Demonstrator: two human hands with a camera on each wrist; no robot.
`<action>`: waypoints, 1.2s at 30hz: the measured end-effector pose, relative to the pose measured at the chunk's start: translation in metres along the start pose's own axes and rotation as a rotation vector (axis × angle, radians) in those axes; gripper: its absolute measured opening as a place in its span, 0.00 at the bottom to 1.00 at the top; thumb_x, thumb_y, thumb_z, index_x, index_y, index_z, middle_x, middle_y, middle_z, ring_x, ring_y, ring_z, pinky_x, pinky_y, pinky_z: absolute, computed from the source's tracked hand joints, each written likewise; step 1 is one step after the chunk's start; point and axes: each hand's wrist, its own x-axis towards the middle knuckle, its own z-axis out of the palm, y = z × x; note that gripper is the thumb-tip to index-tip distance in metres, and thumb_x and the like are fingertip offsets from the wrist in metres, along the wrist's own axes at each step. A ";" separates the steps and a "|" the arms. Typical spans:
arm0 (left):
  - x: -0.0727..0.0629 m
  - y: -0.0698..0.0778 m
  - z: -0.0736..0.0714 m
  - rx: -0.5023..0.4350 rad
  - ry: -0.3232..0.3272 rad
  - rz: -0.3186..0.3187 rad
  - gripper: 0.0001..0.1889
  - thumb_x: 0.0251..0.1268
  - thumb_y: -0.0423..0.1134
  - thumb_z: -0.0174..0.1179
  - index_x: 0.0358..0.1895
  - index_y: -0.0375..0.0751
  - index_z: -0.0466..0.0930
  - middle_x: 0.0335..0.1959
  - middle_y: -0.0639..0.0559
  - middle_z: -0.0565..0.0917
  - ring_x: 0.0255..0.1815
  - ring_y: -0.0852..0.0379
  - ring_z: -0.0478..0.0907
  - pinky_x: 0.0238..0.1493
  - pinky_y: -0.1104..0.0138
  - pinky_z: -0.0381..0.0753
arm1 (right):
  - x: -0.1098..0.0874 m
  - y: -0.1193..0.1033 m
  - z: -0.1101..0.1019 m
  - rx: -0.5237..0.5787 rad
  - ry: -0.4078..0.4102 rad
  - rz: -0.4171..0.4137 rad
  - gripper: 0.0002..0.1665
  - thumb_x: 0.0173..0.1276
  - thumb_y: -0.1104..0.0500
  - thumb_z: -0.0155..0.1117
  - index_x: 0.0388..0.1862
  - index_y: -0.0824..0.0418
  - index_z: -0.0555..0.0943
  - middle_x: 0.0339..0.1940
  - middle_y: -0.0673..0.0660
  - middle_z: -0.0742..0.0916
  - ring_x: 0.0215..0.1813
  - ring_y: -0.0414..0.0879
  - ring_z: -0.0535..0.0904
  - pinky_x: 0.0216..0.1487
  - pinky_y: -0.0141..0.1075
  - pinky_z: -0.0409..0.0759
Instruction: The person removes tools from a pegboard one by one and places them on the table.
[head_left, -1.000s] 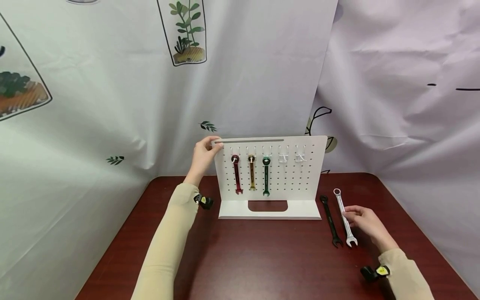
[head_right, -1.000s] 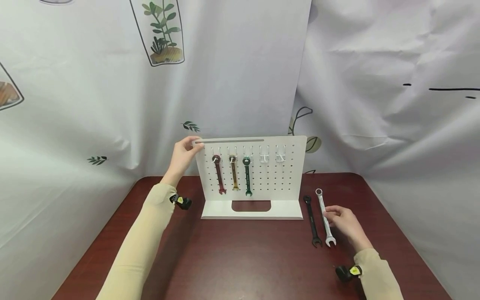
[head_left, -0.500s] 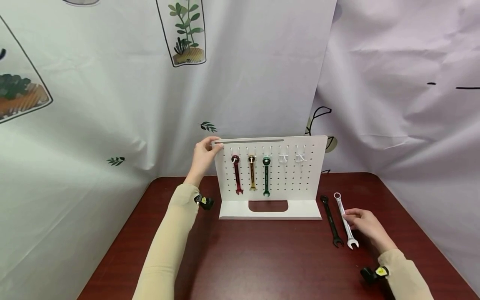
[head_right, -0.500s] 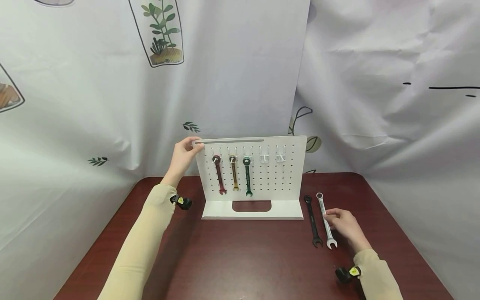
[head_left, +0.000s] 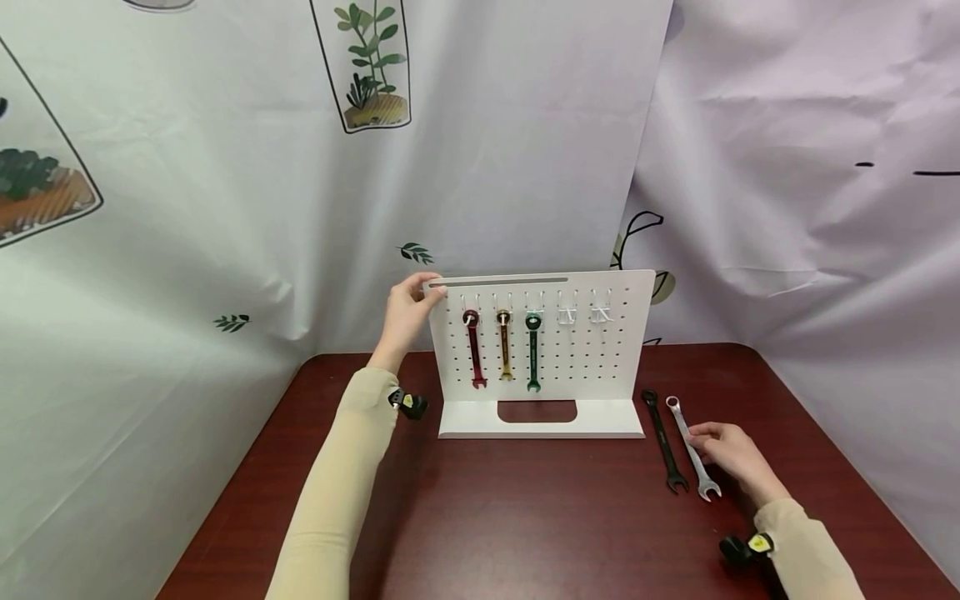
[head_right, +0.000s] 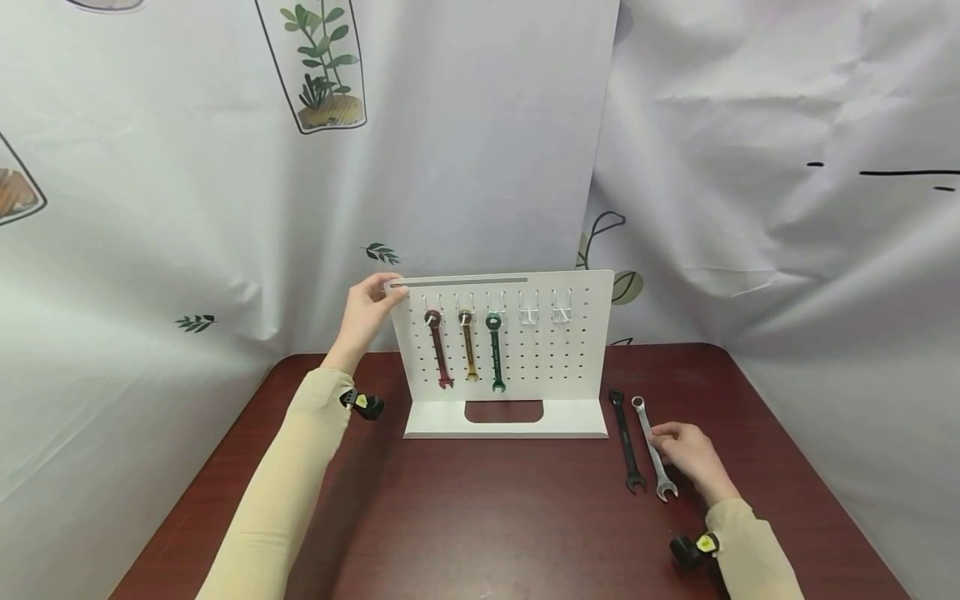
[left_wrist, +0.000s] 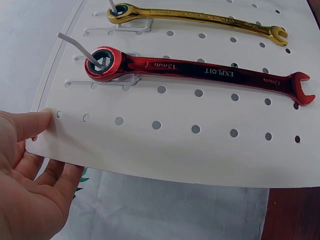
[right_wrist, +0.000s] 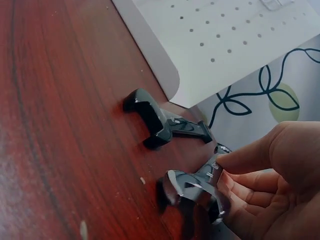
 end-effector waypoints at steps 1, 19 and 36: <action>0.000 0.000 0.000 -0.001 0.000 0.000 0.15 0.71 0.42 0.65 0.55 0.39 0.82 0.49 0.44 0.85 0.41 0.51 0.78 0.43 0.60 0.75 | 0.000 0.001 0.000 -0.005 -0.002 -0.001 0.24 0.76 0.59 0.57 0.56 0.80 0.75 0.43 0.66 0.85 0.35 0.48 0.81 0.36 0.40 0.80; -0.002 0.001 -0.001 0.007 0.006 0.015 0.16 0.71 0.43 0.65 0.55 0.38 0.82 0.48 0.44 0.85 0.39 0.53 0.77 0.40 0.62 0.73 | 0.004 -0.003 0.003 -0.063 0.008 0.000 0.21 0.74 0.59 0.59 0.54 0.78 0.77 0.38 0.62 0.86 0.32 0.47 0.80 0.34 0.40 0.79; -0.003 0.001 0.000 -0.006 0.003 0.005 0.15 0.71 0.43 0.65 0.55 0.40 0.82 0.49 0.44 0.85 0.40 0.53 0.78 0.42 0.61 0.74 | 0.007 -0.004 0.007 -0.019 0.012 0.008 0.19 0.71 0.64 0.60 0.52 0.79 0.76 0.37 0.63 0.86 0.32 0.48 0.82 0.34 0.41 0.83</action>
